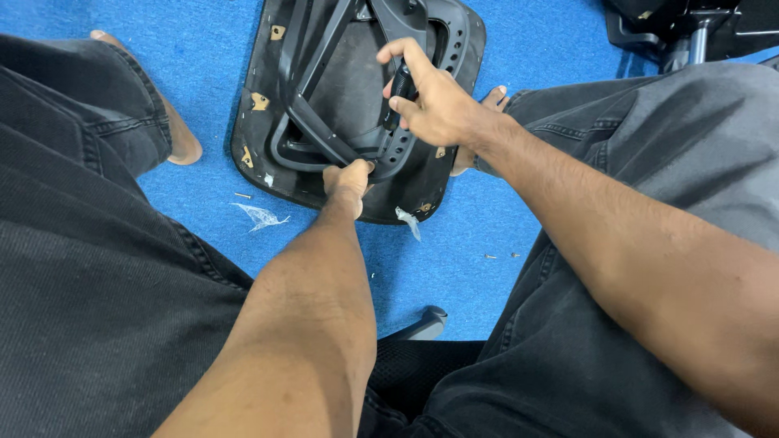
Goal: The person sits on the floor and uses a screwdriver to attach a metal frame to a black chair seat. They align the parts, insert screws, and tighten them to secure the frame to the seat.
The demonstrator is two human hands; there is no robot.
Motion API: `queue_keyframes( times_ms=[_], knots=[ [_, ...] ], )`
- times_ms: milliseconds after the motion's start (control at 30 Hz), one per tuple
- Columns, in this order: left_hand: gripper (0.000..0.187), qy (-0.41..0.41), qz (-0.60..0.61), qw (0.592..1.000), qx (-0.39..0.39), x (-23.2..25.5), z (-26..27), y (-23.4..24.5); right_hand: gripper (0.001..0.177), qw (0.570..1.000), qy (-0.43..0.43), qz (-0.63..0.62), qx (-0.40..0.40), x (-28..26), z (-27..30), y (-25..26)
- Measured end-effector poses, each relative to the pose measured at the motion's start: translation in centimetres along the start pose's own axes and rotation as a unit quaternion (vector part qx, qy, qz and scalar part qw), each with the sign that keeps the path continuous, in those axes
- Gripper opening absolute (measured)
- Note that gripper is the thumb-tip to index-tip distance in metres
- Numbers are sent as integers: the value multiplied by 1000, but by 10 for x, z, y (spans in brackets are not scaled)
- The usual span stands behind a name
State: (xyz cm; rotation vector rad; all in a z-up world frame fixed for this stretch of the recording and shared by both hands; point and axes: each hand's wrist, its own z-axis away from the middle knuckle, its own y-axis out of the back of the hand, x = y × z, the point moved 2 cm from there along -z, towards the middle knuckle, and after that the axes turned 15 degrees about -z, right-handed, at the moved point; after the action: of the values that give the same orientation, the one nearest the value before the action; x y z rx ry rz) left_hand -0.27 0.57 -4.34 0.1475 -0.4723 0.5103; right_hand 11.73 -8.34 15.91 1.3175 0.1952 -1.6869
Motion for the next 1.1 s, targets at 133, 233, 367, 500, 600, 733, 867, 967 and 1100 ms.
queue_keyframes(
  times_ms=[133,233,367,500,600,733,867,967,1100],
  knots=[
    [40,-16,107,994,-30,-13,-7,-4,43,994,80,70,-36,-14,-2,-2],
    [35,-21,88,996,-27,-12,-5,-4,30,993,32,97,-56,-19,-7,-1],
    [41,21,23,999,16,-5,4,-2,28,987,39,149,-45,-22,-14,5],
    [44,29,3,999,36,-2,14,-2,33,944,209,255,6,-28,-20,-1],
    [45,38,-4,998,42,-2,17,-1,43,971,2,238,33,-23,-26,-4],
    [47,34,-8,998,50,1,15,0,57,946,-1,305,109,-30,-20,-11],
    [49,34,-12,998,51,4,12,-2,59,923,-105,361,79,-31,-20,-16],
    [51,33,-10,998,53,5,10,0,42,946,51,314,63,-38,-22,-14],
    [53,33,-6,998,51,5,10,0,34,969,82,227,-48,-38,-16,-2]
  ],
)
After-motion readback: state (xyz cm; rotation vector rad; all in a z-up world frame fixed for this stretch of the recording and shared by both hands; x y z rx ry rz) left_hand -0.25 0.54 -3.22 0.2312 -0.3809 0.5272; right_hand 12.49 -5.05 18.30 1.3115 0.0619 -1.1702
